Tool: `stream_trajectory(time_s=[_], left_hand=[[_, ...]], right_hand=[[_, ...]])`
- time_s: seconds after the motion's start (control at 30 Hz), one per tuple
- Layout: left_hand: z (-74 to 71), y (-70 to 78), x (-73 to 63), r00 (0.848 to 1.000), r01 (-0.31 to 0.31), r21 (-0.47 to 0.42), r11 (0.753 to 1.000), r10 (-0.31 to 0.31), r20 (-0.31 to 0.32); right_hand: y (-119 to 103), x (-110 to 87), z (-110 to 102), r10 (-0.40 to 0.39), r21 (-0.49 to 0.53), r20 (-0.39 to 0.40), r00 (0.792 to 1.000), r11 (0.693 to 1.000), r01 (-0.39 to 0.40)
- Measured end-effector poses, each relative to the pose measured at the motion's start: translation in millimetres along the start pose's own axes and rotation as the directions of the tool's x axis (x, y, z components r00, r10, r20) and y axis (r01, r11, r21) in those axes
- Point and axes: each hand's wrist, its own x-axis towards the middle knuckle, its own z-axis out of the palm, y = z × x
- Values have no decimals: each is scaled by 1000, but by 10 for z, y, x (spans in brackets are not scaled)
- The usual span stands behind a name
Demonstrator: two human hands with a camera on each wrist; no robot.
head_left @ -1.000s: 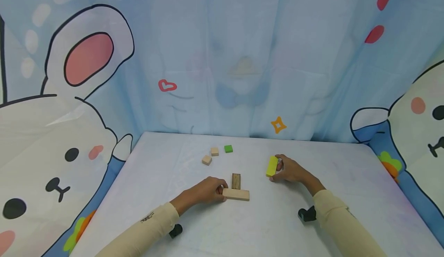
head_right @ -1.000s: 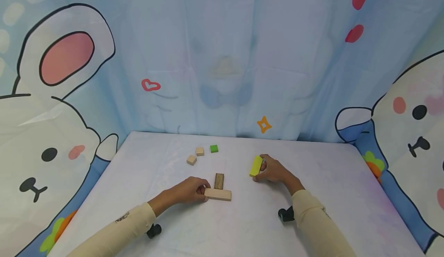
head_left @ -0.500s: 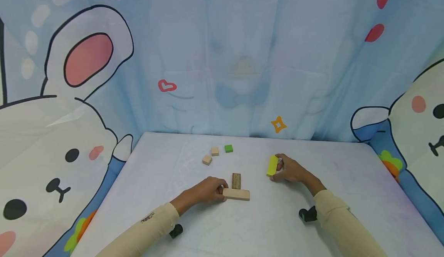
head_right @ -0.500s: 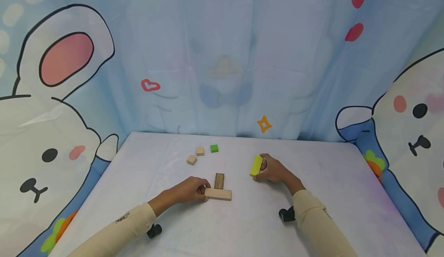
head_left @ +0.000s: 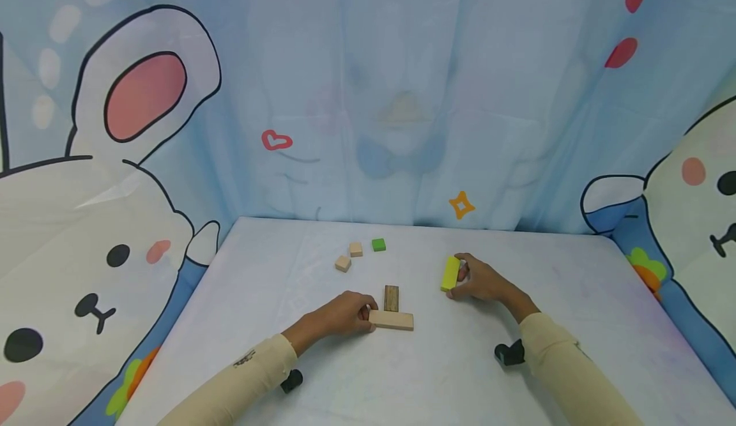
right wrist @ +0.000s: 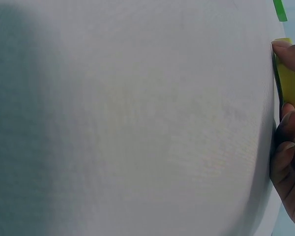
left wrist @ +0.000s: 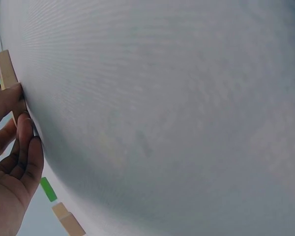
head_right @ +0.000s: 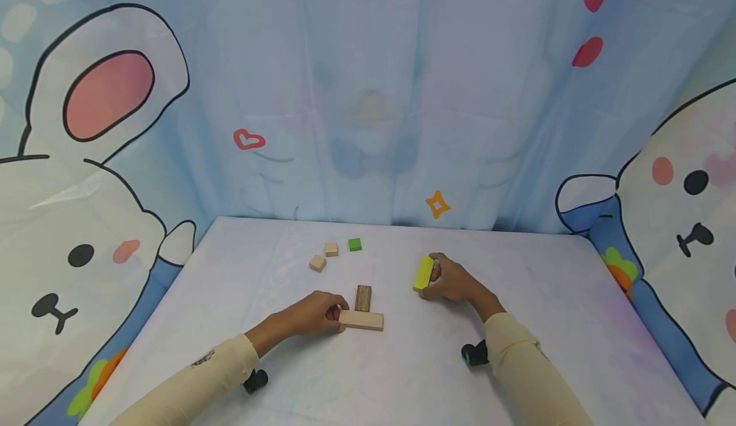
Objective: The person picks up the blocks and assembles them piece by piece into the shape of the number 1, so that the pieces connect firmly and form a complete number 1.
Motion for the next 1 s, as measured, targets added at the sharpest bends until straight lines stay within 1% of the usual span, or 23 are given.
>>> stream_trajectory(time_s=[0.53,0.63,0.87,1.0], left_hand=[[-8,5,5,1000,2,-9,1000,-2,5],[-5,5,1,1000,4,-11,1000,-4,4],[-24,32,-15,1000,4,-6,1000,-4,4],[-38,49,-27,1000,-1,-8,1000,1,3]], right_hand=[[-39,-4,18,-19,17,9,1000,1000,19],[-50,-10,18,-35,18,10,999,999,35],[-92,-20,5,-24,22,11,1000,999,24],[-113,-34,-3,-46,16,17,999,999,45]])
